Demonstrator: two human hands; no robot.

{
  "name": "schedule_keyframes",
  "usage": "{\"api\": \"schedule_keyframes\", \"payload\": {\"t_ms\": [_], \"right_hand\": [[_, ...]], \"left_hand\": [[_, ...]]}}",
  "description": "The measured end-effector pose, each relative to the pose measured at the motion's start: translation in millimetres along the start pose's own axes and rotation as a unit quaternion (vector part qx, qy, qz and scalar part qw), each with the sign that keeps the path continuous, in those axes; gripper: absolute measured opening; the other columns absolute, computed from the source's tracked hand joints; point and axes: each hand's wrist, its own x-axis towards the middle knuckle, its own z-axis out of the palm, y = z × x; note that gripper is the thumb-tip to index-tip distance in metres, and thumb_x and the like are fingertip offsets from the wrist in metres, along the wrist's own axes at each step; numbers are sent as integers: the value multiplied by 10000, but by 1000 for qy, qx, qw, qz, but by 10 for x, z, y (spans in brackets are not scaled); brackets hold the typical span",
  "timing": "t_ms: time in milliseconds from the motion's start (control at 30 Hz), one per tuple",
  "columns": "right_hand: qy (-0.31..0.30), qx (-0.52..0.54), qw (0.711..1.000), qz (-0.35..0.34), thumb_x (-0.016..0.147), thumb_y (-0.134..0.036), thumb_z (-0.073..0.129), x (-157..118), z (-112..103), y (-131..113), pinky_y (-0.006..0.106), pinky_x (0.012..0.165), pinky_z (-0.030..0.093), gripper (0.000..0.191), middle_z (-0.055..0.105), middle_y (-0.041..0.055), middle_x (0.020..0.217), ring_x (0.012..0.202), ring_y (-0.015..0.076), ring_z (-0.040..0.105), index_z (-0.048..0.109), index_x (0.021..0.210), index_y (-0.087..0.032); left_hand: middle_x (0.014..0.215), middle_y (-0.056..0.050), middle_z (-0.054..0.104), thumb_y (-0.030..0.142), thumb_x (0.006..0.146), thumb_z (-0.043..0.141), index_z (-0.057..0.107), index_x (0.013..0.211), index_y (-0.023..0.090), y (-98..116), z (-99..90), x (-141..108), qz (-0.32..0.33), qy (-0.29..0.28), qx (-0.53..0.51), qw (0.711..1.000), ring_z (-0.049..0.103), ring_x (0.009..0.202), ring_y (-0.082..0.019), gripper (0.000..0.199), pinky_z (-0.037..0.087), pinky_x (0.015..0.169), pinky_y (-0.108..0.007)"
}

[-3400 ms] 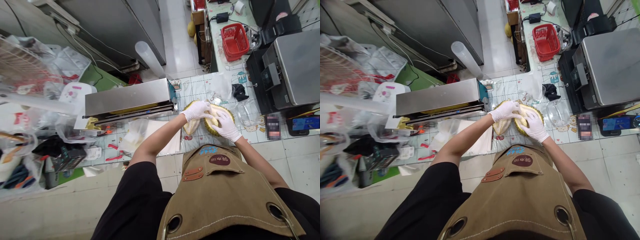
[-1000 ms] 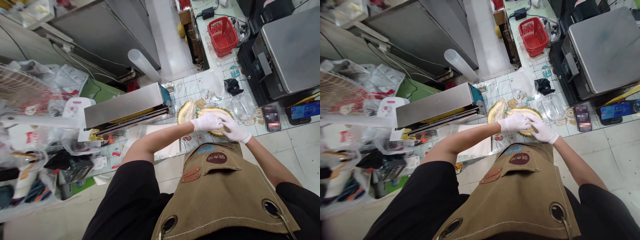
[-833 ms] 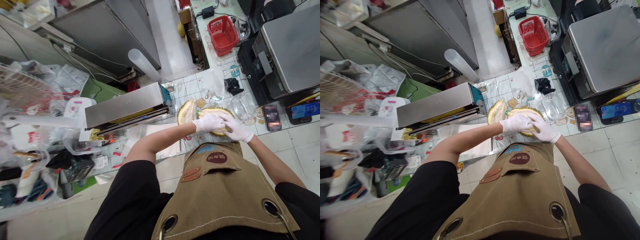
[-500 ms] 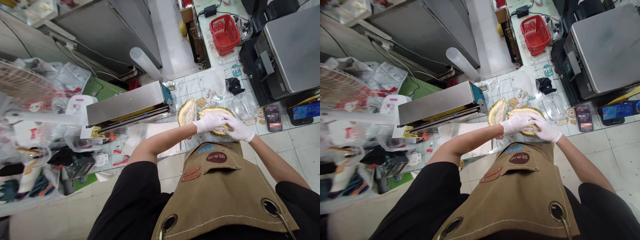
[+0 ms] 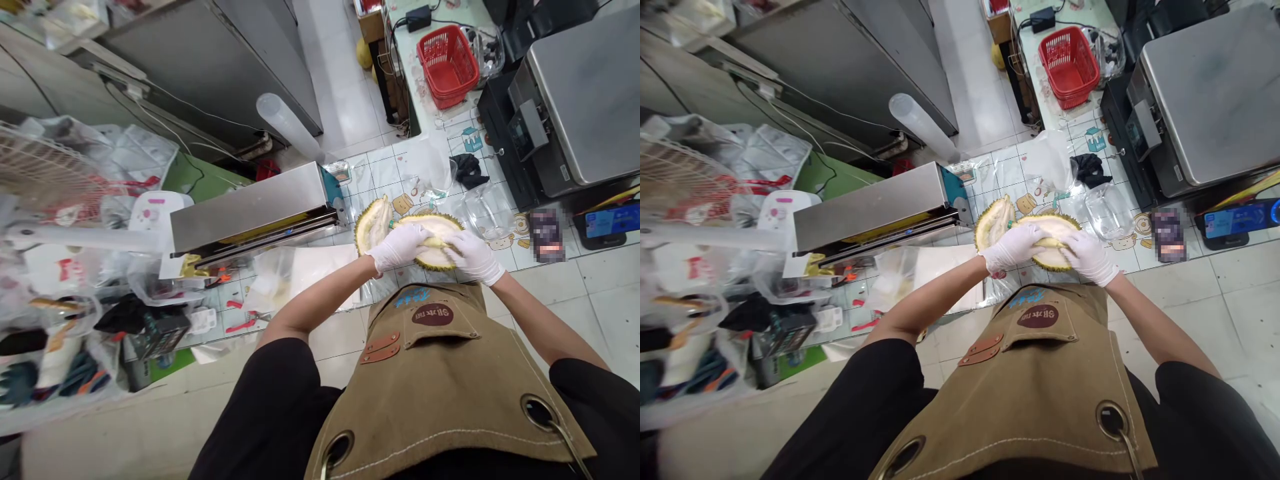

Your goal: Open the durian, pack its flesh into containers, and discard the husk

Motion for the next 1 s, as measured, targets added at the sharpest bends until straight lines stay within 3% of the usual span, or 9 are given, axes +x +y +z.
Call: {"api": "schedule_keyframes", "payload": {"t_ms": [167,267,367,500,600,700,800,900,1000], "right_hand": [[16,141,984,113,1085,-539,681,89,-122,-133,407,833,571,325,791,73,968,873,248,703,799,1036,-240],[36,258,948,183,1014,-624,760,146,-153,-218,416,844,595,387,812,65,998,899,247,731,811,1024,-241],[53,344,909,230,944,-675,817,198,-166,-276,426,880,627,449,829,71,1034,933,247,754,825,1012,-231],[69,410,872,259,867,-672,891,234,-185,-285,429,916,657,469,841,64,1017,924,236,772,832,1007,-229],[73,435,855,274,837,-674,917,242,-196,-273,432,887,682,490,849,64,997,892,239,786,837,1025,-229],[83,421,865,261,877,-672,889,252,-224,-289,440,889,690,487,857,73,1035,921,253,800,842,1085,-234],[85,362,906,203,958,-614,842,284,-295,-342,453,930,679,417,853,73,1132,982,258,799,843,1184,-264],[85,258,955,121,1012,-537,808,341,-384,-392,497,1000,653,282,834,63,1081,1000,263,772,865,1143,-294],[105,215,968,77,989,-510,834,383,-431,-391,554,1141,604,241,807,96,1197,1176,299,753,884,1084,-294]], "left_hand": [[1272,-107,826,278,958,774,819,1310,198,-156,-10,1,-46,77,-155,984,741,1175,-324,364,576,1113,-456],[1158,-82,833,342,929,814,839,1264,209,-141,-13,-18,-65,118,-253,958,748,1047,-280,361,601,1028,-438],[1170,-92,829,413,937,814,832,1285,183,-77,-38,-52,-79,147,-344,924,744,1032,-249,418,604,989,-415],[1194,-115,824,379,899,842,828,1246,147,-57,-94,-68,-105,154,-412,892,749,1050,-238,418,607,985,-406],[1173,-118,825,321,876,852,824,1214,139,-85,-138,-54,-114,148,-420,888,757,1048,-236,385,610,993,-406],[1159,-95,829,304,884,859,814,1233,178,-81,-166,-42,-117,170,-381,901,760,1073,-242,373,603,1028,-411],[1160,-79,833,302,908,853,810,1230,215,-34,-156,-21,-113,190,-345,912,767,1088,-249,336,603,1046,-420],[1236,-85,832,279,929,827,813,1245,225,18,-124,30,-67,181,-358,914,769,1155,-255,321,600,1079,-426],[1340,-95,815,260,943,802,811,1276,227,67,-113,88,-8,158,-379,912,752,1259,-259,335,583,1131,-420]]}}
